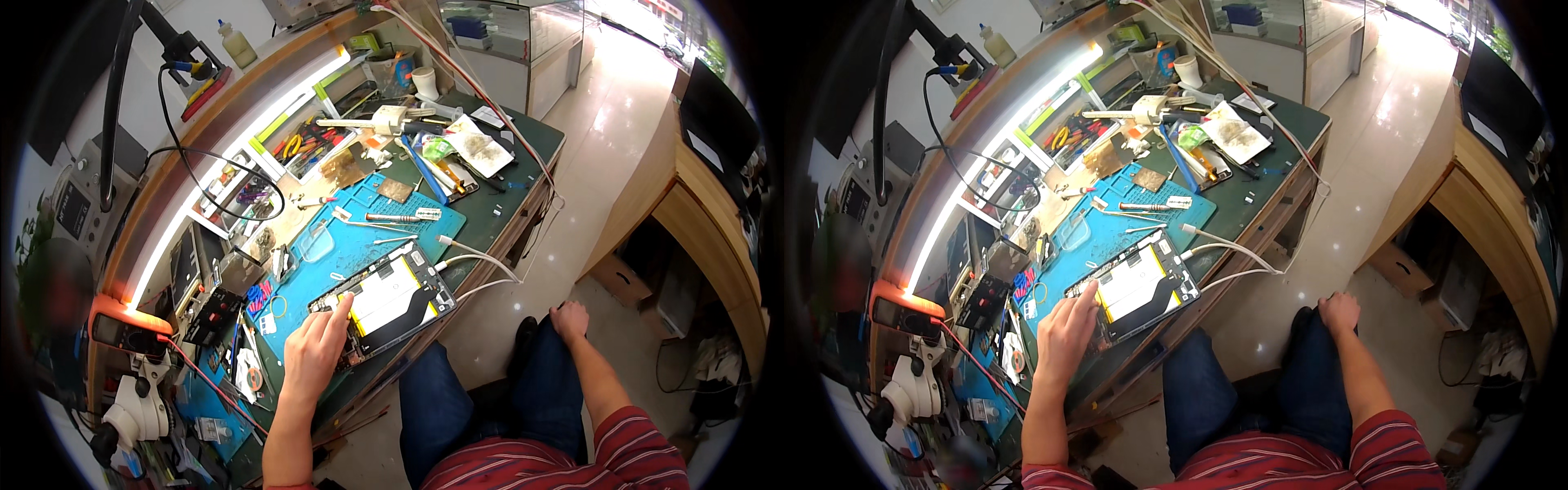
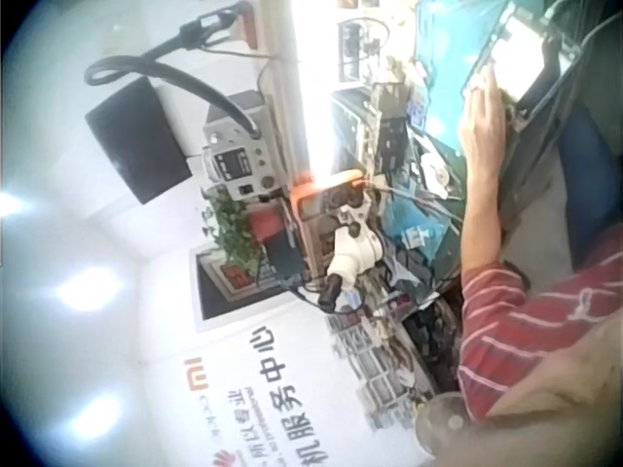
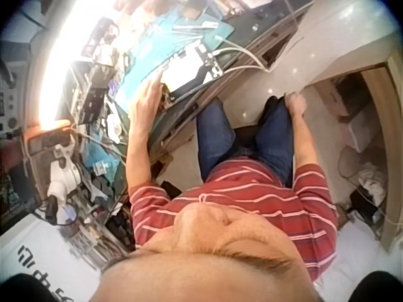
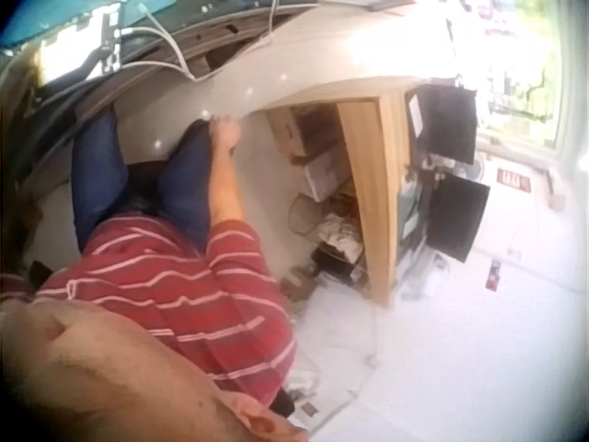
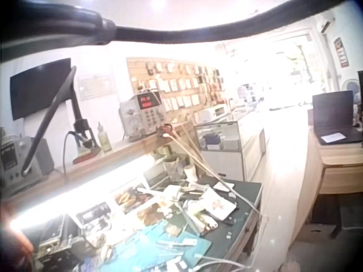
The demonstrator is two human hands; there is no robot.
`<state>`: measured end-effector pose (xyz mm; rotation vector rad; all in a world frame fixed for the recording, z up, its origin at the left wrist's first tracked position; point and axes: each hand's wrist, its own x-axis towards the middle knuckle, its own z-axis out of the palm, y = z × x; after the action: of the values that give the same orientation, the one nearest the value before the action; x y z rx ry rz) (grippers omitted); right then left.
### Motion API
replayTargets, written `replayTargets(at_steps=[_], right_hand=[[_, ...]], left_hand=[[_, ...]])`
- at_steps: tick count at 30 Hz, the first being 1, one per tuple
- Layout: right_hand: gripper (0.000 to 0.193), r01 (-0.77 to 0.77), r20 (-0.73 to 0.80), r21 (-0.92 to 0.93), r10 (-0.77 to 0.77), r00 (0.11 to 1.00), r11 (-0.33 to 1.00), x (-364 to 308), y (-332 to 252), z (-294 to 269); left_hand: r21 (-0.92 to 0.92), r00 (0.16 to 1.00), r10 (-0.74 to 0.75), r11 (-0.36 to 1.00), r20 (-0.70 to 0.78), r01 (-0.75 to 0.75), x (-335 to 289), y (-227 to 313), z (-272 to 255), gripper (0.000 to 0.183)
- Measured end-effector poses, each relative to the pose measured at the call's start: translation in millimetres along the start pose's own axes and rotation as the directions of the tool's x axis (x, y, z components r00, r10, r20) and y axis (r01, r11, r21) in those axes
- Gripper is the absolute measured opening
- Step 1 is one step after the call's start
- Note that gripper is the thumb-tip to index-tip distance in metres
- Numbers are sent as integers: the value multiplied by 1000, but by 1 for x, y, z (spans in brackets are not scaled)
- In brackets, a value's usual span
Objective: The person works on a disassembled tablet at a cluttered electronics workbench, using a soldering iron and other tools to manipulate internal components and ribbon cables. They connect a power cable, adjust parts, and inspect the device under a microscope.
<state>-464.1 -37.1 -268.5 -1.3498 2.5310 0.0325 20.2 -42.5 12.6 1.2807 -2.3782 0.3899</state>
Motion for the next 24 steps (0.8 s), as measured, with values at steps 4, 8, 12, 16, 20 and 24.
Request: replayTargets(at_steps=[4, 8, 12, 16, 20, 24], right_hand=[[48, 2, 11, -13, -2, 1000, 1000, 2, 1, 0], [48, -6, 16, -6, 6, 1000, 1000, 0, -1, -2], [47, -2, 15, 5, 2, 1000, 1000, -2, -5, -7], [47, -13, 3, 9, 13, 1000, 1000, -1, -3, -7], [47, -5, 8, 12, 5, 1000, 1000, 0, -3, -6], [47, -16, 9, 10, 16, 1000, 1000, -1, -2, -5]], left_hand=[[-7, 1000, -19, 1000, 4, 19, 2, 3, -1, 51], [-4, 1000, -15, 1000, 5, 15, 1, 1, 1, 51], [31, 1000, 9, 999, -8, -9, -1, -2, 2, 62], [24, 1000, 7, 1000, -19, -6, 0, -1, 5, 63], [-59, 998, -33, 998, -50, 30, -2, -4, 6, 61], [-197, 990, -139, 971, 10, 138, -4, -8, 5, 59]])
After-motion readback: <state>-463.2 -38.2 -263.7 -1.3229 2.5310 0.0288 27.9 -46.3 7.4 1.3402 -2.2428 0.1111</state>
